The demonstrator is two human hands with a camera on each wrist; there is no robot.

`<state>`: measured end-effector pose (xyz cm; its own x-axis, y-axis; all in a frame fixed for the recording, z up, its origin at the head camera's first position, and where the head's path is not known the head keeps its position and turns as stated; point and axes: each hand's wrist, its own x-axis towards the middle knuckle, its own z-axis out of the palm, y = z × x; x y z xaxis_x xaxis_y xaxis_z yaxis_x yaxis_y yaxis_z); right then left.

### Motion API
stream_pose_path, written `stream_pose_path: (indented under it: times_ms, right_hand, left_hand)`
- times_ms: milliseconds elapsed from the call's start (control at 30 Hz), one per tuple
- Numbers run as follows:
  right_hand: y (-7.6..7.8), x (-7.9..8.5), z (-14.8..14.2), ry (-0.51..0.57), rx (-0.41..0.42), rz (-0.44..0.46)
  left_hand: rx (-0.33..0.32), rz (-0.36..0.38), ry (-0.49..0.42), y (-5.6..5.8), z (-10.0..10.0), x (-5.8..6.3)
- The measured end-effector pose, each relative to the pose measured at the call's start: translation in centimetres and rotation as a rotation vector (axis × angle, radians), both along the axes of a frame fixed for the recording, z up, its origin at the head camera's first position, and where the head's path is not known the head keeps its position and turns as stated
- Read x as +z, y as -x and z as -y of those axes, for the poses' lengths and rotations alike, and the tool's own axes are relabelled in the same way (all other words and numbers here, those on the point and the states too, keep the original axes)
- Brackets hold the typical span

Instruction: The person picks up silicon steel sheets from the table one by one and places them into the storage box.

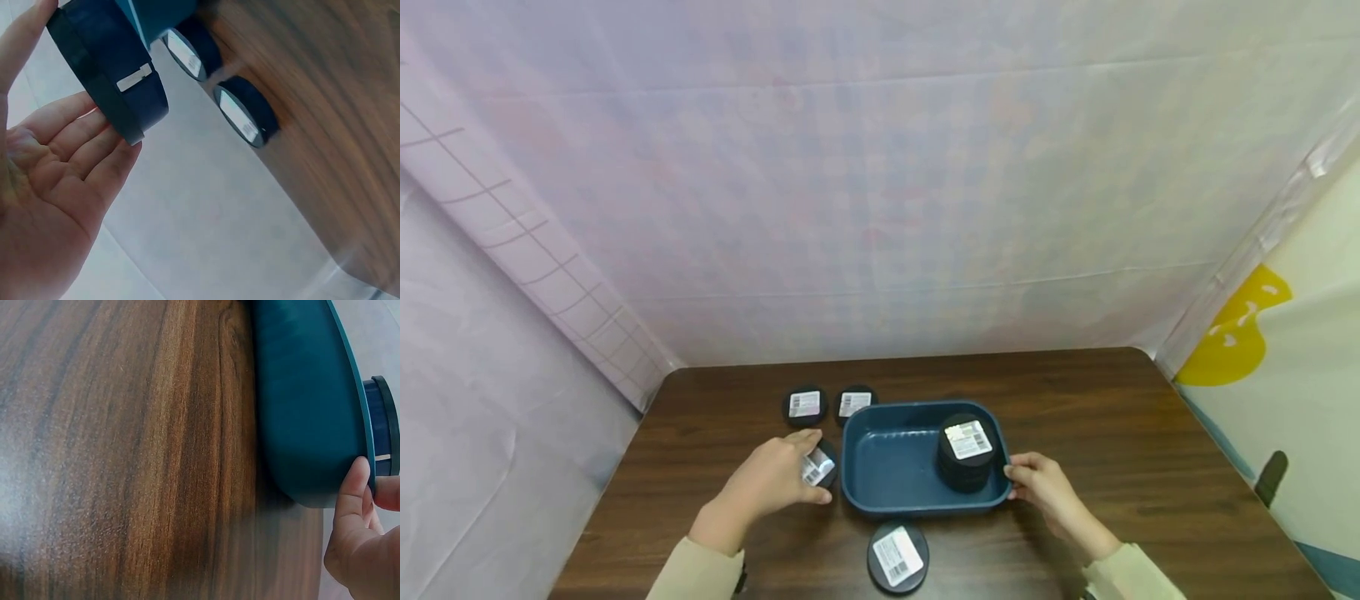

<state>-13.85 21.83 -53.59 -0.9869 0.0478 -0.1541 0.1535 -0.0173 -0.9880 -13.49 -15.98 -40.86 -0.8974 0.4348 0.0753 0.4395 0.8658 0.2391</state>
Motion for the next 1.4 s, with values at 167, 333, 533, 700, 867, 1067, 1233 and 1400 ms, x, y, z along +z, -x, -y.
stream_pose_path:
  times_ms: [167, 333, 533, 700, 867, 1067, 1233, 1400]
  right_hand:
    - [0.1, 0.1, 0.4, -0.048, -0.049, 0.073]
    - [-0.7, 2.1, 0.8, -0.061, -0.022, 0.060]
    - [-1.4, 3.6, 1.0, -0.071, -0.008, 0.065]
    - [-1.5, 3.9, 1.3, -0.068, -0.015, 0.083]
    - [-1.5, 4.0, 1.8, -0.071, -0.024, 0.097]
    - [-1.5, 4.2, 2.4, -0.070, -0.051, 0.116]
    - [-1.5, 4.3, 2.6, -0.066, -0.053, 0.116]
    - [-1.6, 4.3, 2.7, -0.061, -0.055, 0.114]
  left_hand:
    - [-0.018, 0.036, 0.002, 0.7, -1.2, 0.4]
    - [-0.050, 0.059, -0.007, 1.6, -2.8, 0.7]
    - [-0.071, 0.083, 0.010, 2.6, -4.5, 0.8]
    - [-0.082, 0.113, 0.033, 3.1, -5.6, 0.4]
    - [-0.090, 0.122, 0.066, 3.4, -6.2, -0.4]
    - [-0.091, 0.100, 0.081, 3.7, -6.5, -1.5]
    - [-0.101, 0.093, 0.102, 3.8, -6.9, -2.3]
    - [-0.115, 0.075, 0.133, 4.0, -7.3, -2.8]
